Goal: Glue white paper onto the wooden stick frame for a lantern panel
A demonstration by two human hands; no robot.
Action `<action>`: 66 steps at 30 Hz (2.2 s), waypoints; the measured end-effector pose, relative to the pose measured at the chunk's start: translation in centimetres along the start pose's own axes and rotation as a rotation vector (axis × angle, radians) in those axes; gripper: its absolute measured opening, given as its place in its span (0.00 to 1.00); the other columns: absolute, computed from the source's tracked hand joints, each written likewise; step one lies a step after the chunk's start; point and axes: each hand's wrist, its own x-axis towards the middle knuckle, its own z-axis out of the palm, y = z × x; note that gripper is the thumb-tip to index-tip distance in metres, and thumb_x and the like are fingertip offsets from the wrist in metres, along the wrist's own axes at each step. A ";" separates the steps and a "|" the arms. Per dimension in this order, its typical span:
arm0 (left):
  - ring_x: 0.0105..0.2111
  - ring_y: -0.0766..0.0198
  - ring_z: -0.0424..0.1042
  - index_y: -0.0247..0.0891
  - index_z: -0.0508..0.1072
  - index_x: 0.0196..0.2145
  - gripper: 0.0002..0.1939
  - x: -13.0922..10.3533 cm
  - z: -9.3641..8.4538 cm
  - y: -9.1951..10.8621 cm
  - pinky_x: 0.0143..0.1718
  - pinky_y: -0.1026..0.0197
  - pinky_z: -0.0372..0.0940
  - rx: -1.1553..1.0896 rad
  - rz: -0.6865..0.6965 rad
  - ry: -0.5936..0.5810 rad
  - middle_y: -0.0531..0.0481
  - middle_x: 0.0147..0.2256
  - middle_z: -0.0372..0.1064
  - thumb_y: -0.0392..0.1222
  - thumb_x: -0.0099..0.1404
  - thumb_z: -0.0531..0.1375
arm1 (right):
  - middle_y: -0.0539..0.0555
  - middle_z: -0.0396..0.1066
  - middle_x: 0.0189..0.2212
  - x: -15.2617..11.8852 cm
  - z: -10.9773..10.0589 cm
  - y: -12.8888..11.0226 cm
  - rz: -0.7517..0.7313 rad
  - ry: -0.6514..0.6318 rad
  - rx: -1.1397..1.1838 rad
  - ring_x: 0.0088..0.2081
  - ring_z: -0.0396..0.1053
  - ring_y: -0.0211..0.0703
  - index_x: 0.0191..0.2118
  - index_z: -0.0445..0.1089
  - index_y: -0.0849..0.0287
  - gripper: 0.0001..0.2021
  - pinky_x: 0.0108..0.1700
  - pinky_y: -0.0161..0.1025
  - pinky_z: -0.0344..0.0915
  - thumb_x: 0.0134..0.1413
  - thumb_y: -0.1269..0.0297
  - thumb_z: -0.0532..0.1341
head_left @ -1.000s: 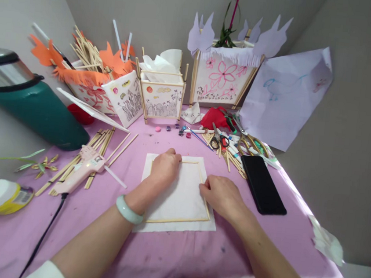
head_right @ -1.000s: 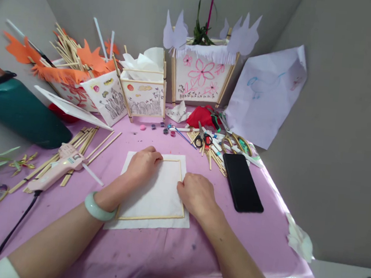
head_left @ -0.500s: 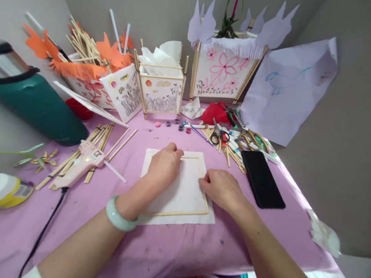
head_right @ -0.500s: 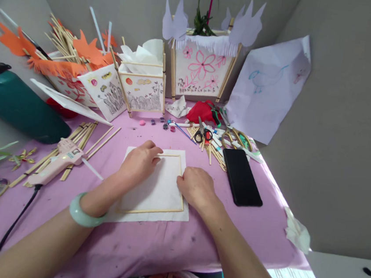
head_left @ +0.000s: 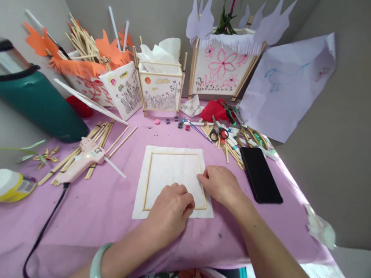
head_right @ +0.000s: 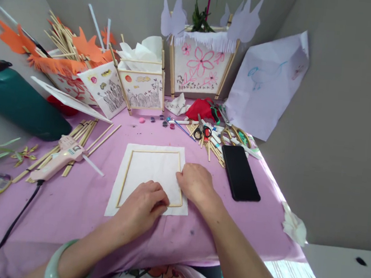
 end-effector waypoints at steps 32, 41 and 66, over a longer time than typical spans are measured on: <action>0.41 0.58 0.71 0.39 0.74 0.44 0.14 8.2 -5.0 -3.9 0.40 0.60 0.61 0.278 -0.151 0.131 0.45 0.44 0.69 0.35 0.65 0.52 | 0.57 0.76 0.33 -0.4 0.7 -0.2 0.019 0.032 0.034 0.37 0.73 0.48 0.35 0.73 0.59 0.12 0.31 0.38 0.55 0.61 0.61 0.54; 0.37 0.59 0.71 0.36 0.75 0.35 0.13 10.7 -4.4 -4.6 0.36 0.61 0.60 0.304 -0.156 0.078 0.44 0.37 0.72 0.34 0.63 0.50 | 0.57 0.76 0.35 -0.3 0.8 0.0 0.008 0.017 0.037 0.38 0.73 0.48 0.35 0.72 0.60 0.12 0.32 0.37 0.54 0.61 0.61 0.54; 0.37 0.65 0.72 0.41 0.75 0.36 0.06 -7.9 -12.2 -5.1 0.40 0.64 0.65 -0.135 -0.185 0.514 0.52 0.36 0.74 0.40 0.63 0.59 | 0.53 0.74 0.30 -0.6 2.5 3.7 -0.148 0.112 0.073 0.33 0.71 0.47 0.32 0.69 0.54 0.14 0.33 0.38 0.55 0.61 0.56 0.51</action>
